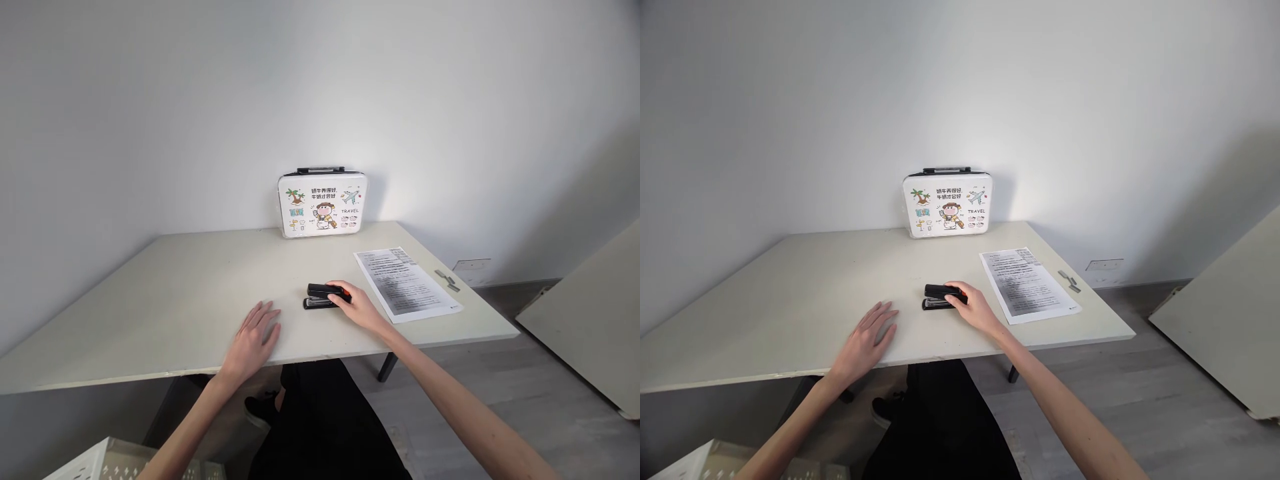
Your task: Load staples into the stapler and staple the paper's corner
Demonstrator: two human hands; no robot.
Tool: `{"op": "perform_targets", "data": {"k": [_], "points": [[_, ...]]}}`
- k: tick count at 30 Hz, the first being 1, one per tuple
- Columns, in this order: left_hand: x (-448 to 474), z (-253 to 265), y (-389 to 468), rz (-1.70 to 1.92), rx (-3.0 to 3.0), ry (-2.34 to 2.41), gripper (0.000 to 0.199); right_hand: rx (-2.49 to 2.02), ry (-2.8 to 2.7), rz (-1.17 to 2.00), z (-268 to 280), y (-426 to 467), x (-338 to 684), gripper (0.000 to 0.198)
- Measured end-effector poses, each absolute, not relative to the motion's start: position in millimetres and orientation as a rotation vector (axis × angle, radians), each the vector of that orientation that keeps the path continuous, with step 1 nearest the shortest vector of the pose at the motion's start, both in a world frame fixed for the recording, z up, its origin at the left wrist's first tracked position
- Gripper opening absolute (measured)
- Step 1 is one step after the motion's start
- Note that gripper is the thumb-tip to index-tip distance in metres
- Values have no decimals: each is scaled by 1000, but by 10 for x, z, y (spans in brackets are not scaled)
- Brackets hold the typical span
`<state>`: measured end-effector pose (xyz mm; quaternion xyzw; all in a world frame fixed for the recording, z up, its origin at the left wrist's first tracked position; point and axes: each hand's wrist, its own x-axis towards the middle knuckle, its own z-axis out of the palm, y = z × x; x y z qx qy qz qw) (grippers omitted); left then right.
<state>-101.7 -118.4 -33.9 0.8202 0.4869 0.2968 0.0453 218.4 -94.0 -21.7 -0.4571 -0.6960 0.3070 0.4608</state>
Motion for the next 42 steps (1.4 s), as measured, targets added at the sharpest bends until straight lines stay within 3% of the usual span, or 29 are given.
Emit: {"op": "perform_targets", "data": {"k": [6,14,24,30,33,37,42], "points": [[-1021,-375,-1189,887,2531,1506,39,-1119,-1405,892,-363,-925,2189,44],[-996,-364,-1235,884,2512,1554,44,-1145,-1470,862,-393,-925,2205,46],[-963,-228,-1318,960,2126,1564,43,-1267,-1676,729,-321,-1029,2103,35],[-618,36,-1318,1200,1076,1140,37,-1242,-1599,506,-276,-1318,2021,26],[-385,164,-1207,1138,541,851,38,-1070,-1697,279,-171,-1518,1944,19],[-200,230,-1079,1083,325,705,40,-787,-1891,-106,-39,-1666,1899,45],[-160,181,-1050,1125,241,681,31,-799,-1929,-335,-31,-1698,1944,43]]}}
